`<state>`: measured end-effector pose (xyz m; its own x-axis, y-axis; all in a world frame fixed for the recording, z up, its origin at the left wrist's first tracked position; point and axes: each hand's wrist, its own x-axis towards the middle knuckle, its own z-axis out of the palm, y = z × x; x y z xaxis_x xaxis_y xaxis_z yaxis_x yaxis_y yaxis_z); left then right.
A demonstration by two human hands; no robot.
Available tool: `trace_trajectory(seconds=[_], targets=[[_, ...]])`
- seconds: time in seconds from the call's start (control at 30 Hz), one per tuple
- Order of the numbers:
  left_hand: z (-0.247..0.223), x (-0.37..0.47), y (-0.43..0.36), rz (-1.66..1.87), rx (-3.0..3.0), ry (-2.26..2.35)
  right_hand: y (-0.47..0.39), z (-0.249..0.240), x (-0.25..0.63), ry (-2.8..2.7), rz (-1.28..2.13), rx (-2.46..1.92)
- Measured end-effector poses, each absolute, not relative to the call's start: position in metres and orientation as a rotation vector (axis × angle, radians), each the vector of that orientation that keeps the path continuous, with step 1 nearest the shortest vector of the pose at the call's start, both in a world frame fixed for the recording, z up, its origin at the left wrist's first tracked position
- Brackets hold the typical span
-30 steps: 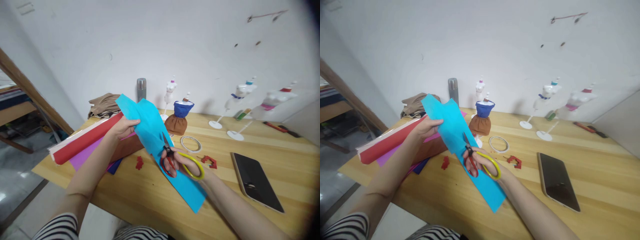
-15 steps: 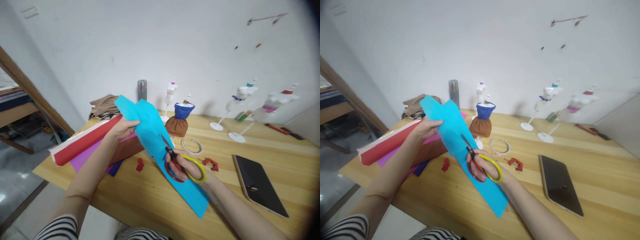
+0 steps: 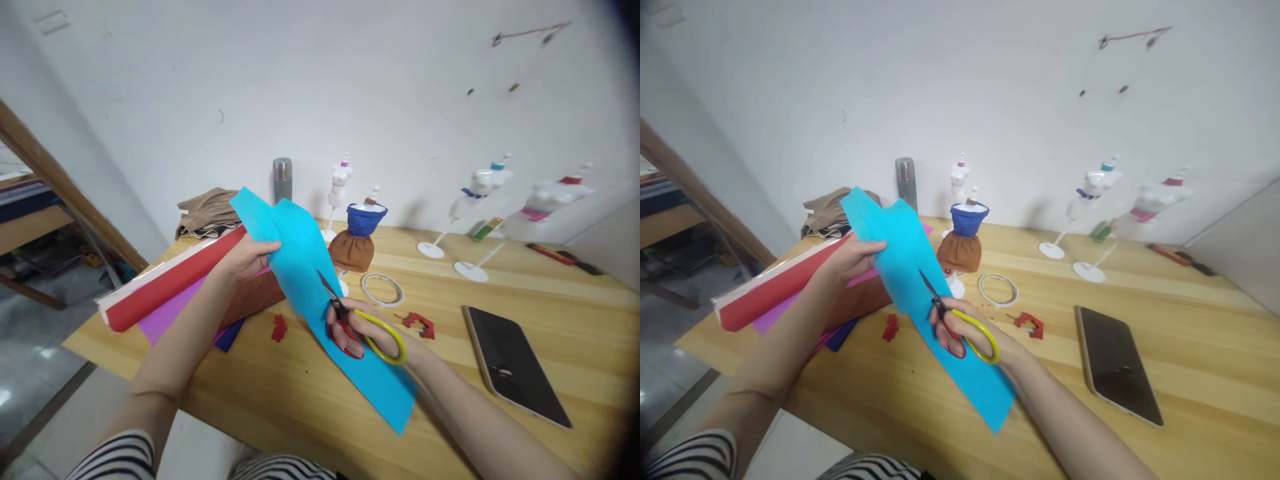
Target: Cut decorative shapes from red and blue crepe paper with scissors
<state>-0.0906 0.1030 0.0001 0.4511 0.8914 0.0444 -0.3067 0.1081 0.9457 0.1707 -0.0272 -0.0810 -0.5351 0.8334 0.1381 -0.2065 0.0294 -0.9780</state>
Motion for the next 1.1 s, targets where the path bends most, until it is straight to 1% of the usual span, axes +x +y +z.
trace_trajectory(seconds=[0.27, 0.43, 0.63, 0.93, 1.1], targets=[[0.006, -0.085, 0.089, 0.867, 1.178, 0.658, -0.024, -0.093, 0.171, -1.496, 1.607, -0.597], [0.005, -0.085, 0.090, 0.929, 1.172, 0.629, -0.022, -0.092, 0.169, -1.488, 1.620, -0.549], [0.005, -0.085, 0.091, 0.922, 1.174, 0.612, -0.022, -0.088, 0.167, -1.497, 1.524, -0.598], [0.009, -0.085, 0.088, 0.906, 1.179, 0.651, -0.020, -0.095, 0.167, -1.453, 1.629, -0.424], [0.009, -0.083, 0.084, 0.917, 1.149, 0.628, -0.019, -0.101, 0.170, -1.447, 1.615, -0.437]])
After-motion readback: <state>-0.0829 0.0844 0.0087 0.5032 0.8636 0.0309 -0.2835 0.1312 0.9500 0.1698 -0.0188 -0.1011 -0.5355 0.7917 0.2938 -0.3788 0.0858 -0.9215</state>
